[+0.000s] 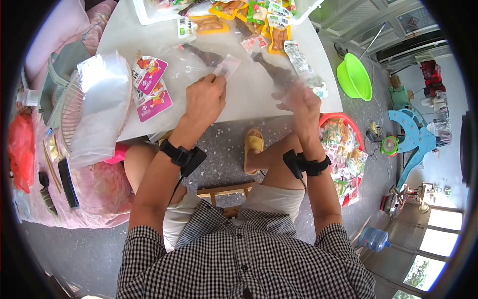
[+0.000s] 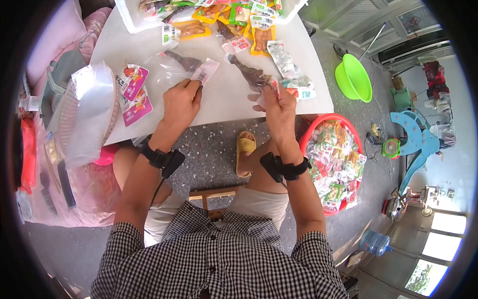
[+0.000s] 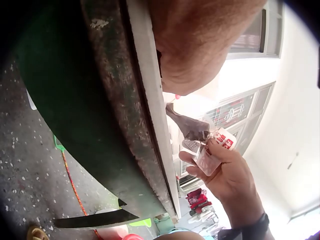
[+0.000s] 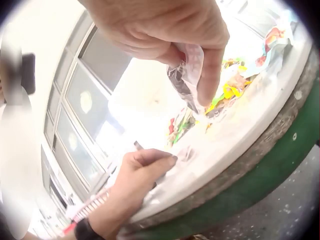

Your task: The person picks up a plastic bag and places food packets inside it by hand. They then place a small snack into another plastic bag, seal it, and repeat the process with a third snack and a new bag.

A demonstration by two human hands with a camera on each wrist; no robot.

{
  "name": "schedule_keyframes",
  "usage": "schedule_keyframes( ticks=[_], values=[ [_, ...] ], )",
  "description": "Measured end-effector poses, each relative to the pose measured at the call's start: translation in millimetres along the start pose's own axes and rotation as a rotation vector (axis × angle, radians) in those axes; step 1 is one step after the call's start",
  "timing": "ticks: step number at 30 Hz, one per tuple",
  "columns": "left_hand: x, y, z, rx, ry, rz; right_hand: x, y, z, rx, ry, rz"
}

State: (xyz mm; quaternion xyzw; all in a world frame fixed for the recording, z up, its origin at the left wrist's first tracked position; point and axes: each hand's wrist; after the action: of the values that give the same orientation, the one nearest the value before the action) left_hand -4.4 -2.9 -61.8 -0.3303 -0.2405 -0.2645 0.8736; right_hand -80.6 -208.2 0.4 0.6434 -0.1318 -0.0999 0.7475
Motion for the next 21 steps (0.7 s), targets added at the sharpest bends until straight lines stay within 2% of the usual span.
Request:
schedule_keyframes(
  ticks=[4, 5, 8, 11, 14, 17, 21],
  values=[
    [3, -4, 0, -0.041, -0.033, 0.031, -27, 13, 14, 0.286, -0.001, -0.287],
    [3, -3, 1, -0.043, -0.038, 0.035, -31, 4, 17, 0.27, 0.01, -0.262],
    [4, -2, 5, -0.044, -0.034, 0.065, -43, -5, 21, 0.045, 0.151, -0.065],
    [4, -1, 9, -0.107, -0.045, 0.107, -40, -2, 16, -0.634, 0.107, 0.557],
    [7, 3, 14, -0.202, -0.044, 0.14, -32, -1, 16, -0.884, 0.167, 0.85],
    [9, 7, 19, -0.298, -0.023, 0.164, -26, 2, 7, -0.932, 0.211, 0.959],
    [9, 9, 20, -0.344, -0.041, 0.154, -17, 4, 0, -0.941, 0.153, 1.055]
  ],
)
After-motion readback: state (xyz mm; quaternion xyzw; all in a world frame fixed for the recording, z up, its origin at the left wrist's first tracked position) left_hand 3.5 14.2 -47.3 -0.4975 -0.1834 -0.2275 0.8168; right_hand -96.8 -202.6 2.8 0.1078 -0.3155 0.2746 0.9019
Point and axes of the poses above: each hand's wrist, its own x-axis towards the middle knuckle, its own z-axis out of the back of the hand, y = z × x, and after that the axes turned 1 degree about -x, right-handed
